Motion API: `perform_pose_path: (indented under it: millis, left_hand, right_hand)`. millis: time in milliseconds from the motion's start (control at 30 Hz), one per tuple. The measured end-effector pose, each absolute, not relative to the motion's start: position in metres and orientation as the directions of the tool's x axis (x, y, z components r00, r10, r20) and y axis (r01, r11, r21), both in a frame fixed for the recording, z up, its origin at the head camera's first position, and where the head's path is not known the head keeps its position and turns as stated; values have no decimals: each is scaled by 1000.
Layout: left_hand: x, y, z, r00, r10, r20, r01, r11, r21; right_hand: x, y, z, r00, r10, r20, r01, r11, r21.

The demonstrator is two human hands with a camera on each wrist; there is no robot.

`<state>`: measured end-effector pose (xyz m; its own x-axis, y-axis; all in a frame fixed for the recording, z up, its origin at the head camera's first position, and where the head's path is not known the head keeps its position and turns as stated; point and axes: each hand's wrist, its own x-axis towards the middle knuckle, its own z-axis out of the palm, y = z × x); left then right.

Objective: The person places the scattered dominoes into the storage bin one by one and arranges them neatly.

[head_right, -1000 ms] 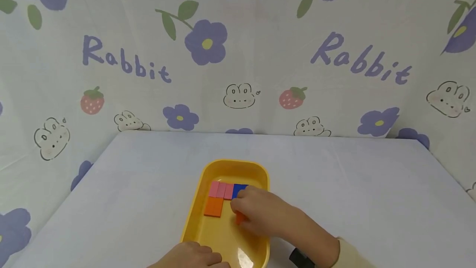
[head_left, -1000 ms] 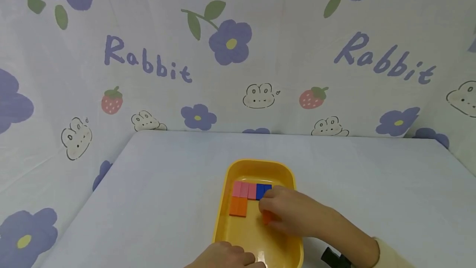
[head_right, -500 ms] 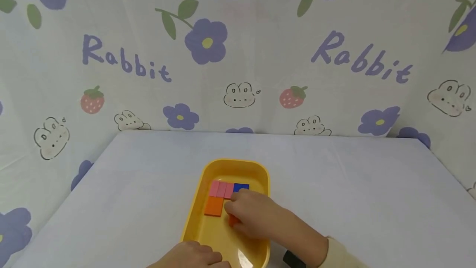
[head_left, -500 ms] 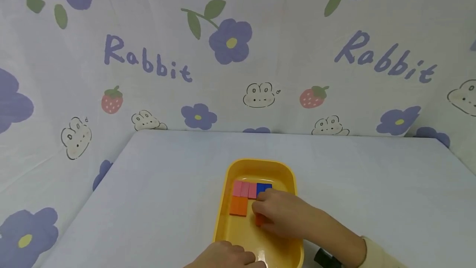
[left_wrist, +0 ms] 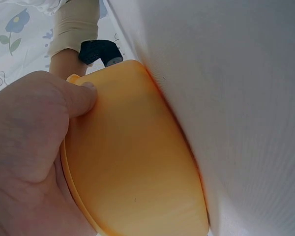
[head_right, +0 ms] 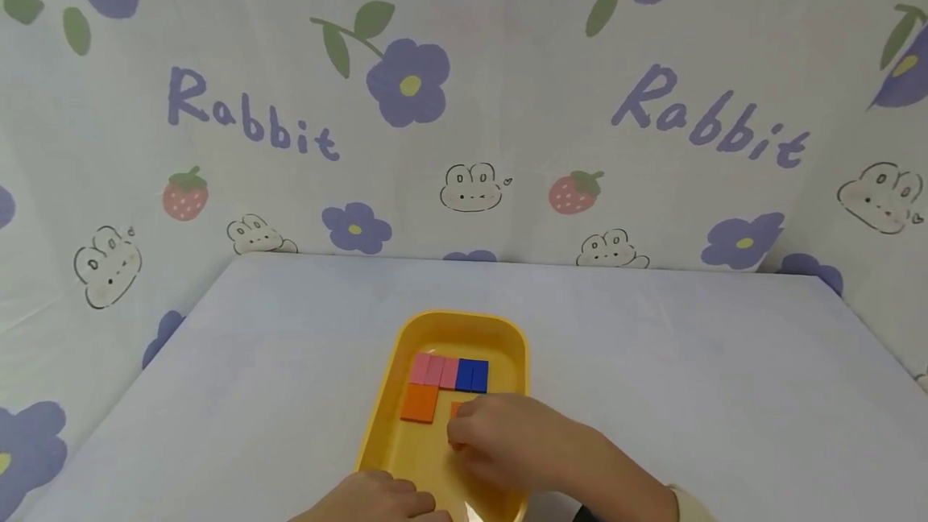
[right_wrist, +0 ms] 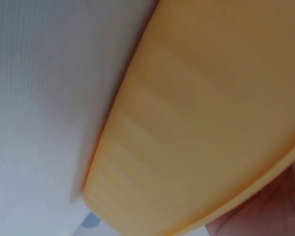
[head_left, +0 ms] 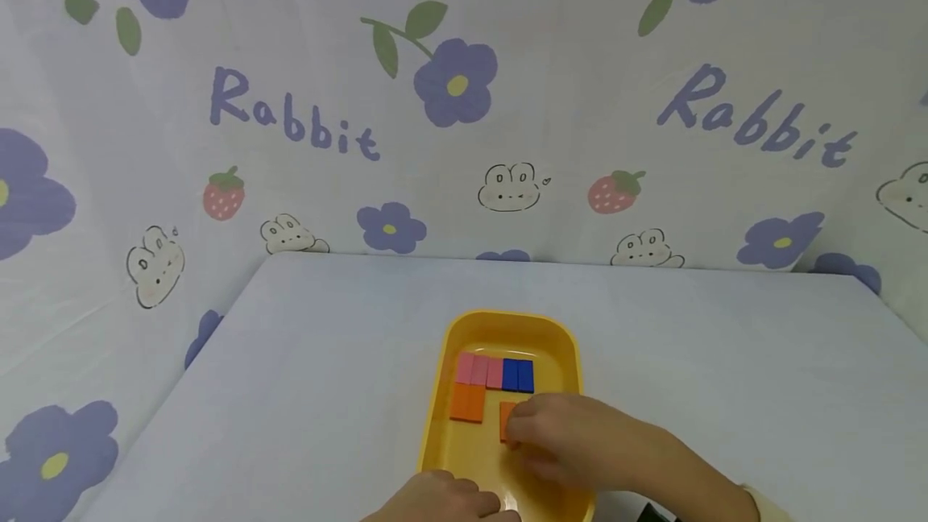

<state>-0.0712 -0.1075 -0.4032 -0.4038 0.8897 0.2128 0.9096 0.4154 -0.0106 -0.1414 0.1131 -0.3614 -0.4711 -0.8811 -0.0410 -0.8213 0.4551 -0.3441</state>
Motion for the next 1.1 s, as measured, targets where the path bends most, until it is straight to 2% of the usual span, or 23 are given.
perform_pose_path:
  millis: [133, 467, 867, 1100]
  left_hand:
    - [-71, -107, -403, -406, 886, 224, 910, 416, 2]
    - [-71, -107, -401, -414, 887, 204, 909, 415, 38]
    - [-71, -108, -402, -390, 891, 233, 912, 408, -34]
    - [-70, -107, -403, -397, 892, 218, 912, 411, -19]
  right_hand:
    - [-140, 112, -364, -457, -887, -57, -832, 450, -326]
    - [-138, 111, -368, -382, -923, 41, -908, 367, -201]
    - [-141, 107, -368, -398, -917, 37, -902, 384, -196]
    - [-140, 107, -366, -427, -904, 1, -883, 417, -217]
